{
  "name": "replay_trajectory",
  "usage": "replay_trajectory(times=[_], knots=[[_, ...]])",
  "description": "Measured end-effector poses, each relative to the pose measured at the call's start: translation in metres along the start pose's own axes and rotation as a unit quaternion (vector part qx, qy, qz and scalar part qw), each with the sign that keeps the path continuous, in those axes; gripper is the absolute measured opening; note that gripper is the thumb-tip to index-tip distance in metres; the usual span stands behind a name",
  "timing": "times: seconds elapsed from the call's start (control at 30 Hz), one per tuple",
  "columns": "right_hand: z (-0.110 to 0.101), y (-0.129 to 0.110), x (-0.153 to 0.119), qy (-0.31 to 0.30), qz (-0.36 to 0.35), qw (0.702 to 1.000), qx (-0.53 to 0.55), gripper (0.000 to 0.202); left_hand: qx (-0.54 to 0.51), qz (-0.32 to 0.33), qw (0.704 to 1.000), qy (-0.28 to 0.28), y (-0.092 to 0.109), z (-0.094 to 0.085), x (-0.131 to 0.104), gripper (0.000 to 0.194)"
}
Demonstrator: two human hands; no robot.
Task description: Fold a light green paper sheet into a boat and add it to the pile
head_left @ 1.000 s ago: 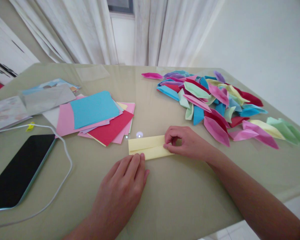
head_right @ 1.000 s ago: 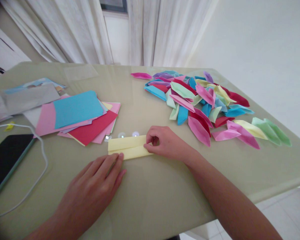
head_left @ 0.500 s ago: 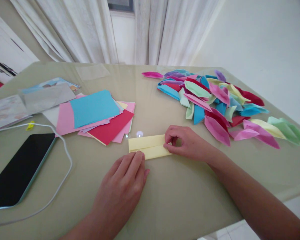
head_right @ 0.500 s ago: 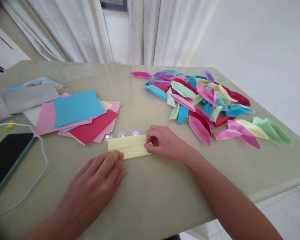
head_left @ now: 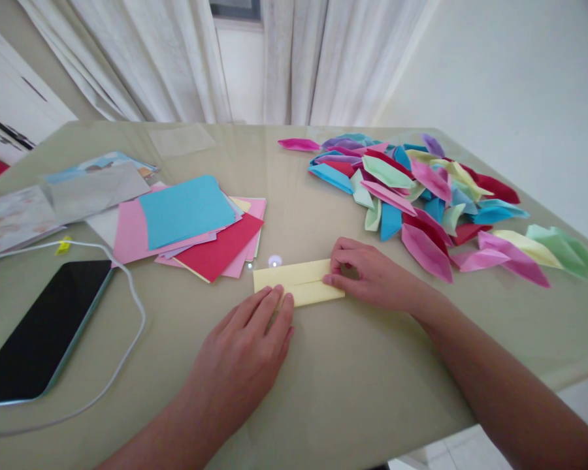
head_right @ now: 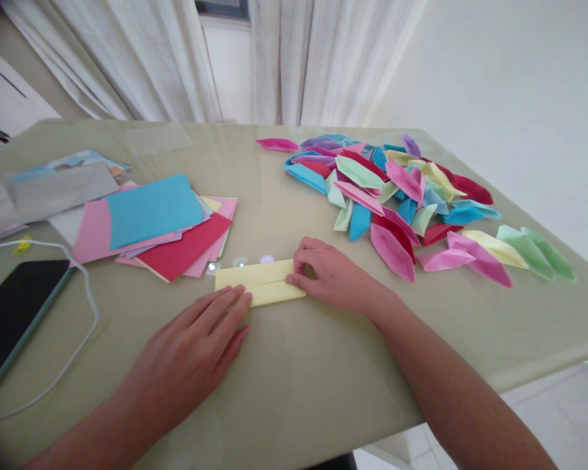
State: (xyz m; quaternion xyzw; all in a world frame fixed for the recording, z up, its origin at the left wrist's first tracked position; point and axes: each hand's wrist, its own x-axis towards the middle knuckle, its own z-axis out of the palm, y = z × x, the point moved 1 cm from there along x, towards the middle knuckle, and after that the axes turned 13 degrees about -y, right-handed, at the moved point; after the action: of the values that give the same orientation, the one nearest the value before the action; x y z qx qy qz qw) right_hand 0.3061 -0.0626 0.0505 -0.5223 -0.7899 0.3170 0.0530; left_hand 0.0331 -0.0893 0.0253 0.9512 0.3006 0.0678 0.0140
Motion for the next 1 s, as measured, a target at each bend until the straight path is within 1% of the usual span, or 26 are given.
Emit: replay_trajectory(times=[0.13,0.3,0.43,0.53,0.63,0.77,1.0], knots=[[0.001,0.002,0.001,-0.004,-0.01,1.0,-0.001,0.023,-0.004,-0.004,1.0,-0.006,0.001,-0.001,0.0,0.037],[0.0,0.004,-0.001,-0.01,-0.007,1.0,-0.01,0.024,0.006,-0.001,1.0,-0.005,0.001,-0.002,0.002,0.036],[-0.001,0.003,-0.003,-0.017,-0.008,1.0,-0.006,0.023,0.006,0.028,1.0,-0.007,-0.003,-0.001,0.004,0.037],[-0.002,0.0,-0.004,-0.01,-0.02,1.0,0.004,0.02,-0.001,0.049,0.999,-0.013,-0.006,0.001,0.005,0.039],[-0.003,-0.001,-0.004,-0.003,-0.027,1.0,0.011,0.019,-0.009,0.044,0.999,-0.021,-0.007,0.001,0.005,0.039],[-0.002,0.003,-0.003,-0.017,-0.018,1.0,0.013,0.019,-0.013,0.038,0.999,-0.023,-0.008,0.001,0.005,0.038],[-0.003,0.005,-0.002,-0.028,-0.014,0.999,0.006,0.021,-0.006,0.055,0.998,-0.015,-0.01,0.001,0.006,0.039]])
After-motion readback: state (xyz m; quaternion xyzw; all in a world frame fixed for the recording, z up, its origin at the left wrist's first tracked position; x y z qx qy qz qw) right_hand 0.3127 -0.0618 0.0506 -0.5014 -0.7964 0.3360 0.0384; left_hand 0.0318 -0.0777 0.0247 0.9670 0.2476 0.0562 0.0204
